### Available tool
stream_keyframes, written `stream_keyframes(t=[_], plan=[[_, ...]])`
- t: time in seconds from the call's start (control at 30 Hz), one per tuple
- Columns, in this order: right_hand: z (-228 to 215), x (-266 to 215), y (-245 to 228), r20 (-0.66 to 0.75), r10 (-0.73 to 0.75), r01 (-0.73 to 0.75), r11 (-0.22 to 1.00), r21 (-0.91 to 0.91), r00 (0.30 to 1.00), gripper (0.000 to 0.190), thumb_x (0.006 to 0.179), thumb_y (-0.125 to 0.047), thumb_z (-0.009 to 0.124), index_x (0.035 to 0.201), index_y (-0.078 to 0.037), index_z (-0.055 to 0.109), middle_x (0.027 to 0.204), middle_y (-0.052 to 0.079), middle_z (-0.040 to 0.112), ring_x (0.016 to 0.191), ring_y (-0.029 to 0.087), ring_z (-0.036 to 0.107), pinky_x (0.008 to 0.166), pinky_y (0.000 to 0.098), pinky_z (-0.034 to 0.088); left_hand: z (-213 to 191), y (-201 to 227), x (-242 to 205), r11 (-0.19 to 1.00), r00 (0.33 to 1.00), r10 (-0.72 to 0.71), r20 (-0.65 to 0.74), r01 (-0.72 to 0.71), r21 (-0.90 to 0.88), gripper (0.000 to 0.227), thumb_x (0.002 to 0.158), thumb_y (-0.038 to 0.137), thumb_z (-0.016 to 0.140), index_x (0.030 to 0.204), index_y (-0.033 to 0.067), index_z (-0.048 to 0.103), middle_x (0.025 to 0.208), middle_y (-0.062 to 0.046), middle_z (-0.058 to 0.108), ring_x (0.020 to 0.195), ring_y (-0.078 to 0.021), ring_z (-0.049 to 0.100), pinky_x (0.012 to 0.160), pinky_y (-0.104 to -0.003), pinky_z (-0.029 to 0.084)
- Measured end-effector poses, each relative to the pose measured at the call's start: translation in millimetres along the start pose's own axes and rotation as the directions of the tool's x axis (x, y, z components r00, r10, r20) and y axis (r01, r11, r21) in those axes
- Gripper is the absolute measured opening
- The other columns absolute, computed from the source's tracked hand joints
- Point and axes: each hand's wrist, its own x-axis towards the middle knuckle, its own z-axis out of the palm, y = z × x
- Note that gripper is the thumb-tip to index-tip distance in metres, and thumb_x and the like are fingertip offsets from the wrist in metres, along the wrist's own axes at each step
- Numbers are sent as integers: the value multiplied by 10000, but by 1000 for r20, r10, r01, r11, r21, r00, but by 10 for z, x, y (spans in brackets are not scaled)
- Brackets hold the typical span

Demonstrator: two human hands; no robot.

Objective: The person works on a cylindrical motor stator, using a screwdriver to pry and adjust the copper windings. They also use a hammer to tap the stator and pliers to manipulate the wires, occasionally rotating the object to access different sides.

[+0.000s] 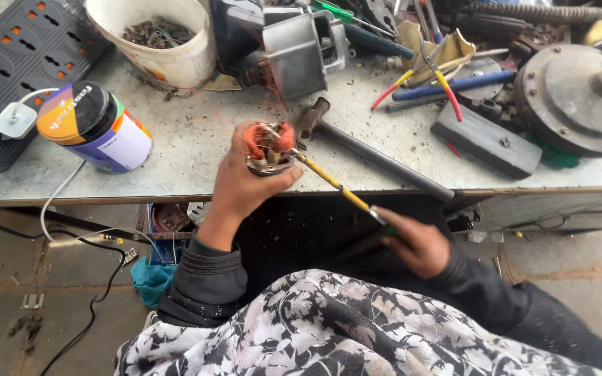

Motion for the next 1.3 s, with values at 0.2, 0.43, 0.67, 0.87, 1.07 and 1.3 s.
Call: stream_keyframes(t=[0.2, 0.43, 0.67, 0.87, 1.07, 1.3], plan=[[460, -196, 178, 143, 430, -447, 887, 118, 891, 569, 943, -122, 660, 1488, -140, 497, 932, 116, 748, 854, 181, 770, 775, 307, 585, 165, -64, -12, 996, 989, 37, -144, -26, 80, 814, 792, 463, 896, 1338, 55, 452, 1146, -112, 727, 1035, -253, 760, 907, -367, 596], [989, -51, 53, 179, 216, -280, 721, 633, 960, 503, 1036, -135, 621, 1506, -12, 489, 929, -1, 526, 853, 62, 514, 782, 240, 462, 216, -114, 29, 999, 952, 39, -304, -41, 0, 798, 846, 426, 888, 1334, -5, 425, 1201, -128, 701, 1073, -224, 744, 978, -346, 586], [1157, 79, -880, 253, 340, -310, 124, 942, 906, 358, 1039, -127, 521, 1377, -8, 504, 787, 27, 567, 651, 62, 481, 606, 206, 408, 214, -308, 111, 954, 934, -174, -312, 81, -288, 765, 832, 394, 868, 1339, -2, 454, 1158, -105, 689, 1003, -164, 735, 898, -285, 626], [575, 274, -813, 421, 101, -432, 142, 891, 902, 359, 1071, -147, 561, 1398, -8, 511, 796, -1, 537, 665, 58, 458, 614, 219, 402, 44, -346, 80, 785, 937, -193, -291, -31, -619, 743, 859, 406, 874, 1350, -8, 500, 1203, -140, 667, 1057, -184, 683, 926, -315, 590], [259, 281, -548, 130, 216, -220, 975, 18, 968, 463, 969, -297, 650, 1384, -127, 531, 920, 122, 714, 827, 282, 729, 740, 369, 578, 73, -193, -24, 994, 943, -106, -315, 104, -24, 836, 778, 503, 867, 1346, 33, 473, 1193, -115, 683, 1076, -209, 703, 939, -322, 545], [-247, 310, -419, 53, 94, -86, 986, -142, 994, 533, 877, -316, 734, 1355, -142, 576, 872, 122, 733, 775, 291, 740, 662, 391, 586, -217, -132, 63, 973, 984, -177, 12, 177, -146, 834, 710, 605, 844, 1290, 54, 607, 1149, -82, 735, 1068, -191, 697, 946, -312, 536]])
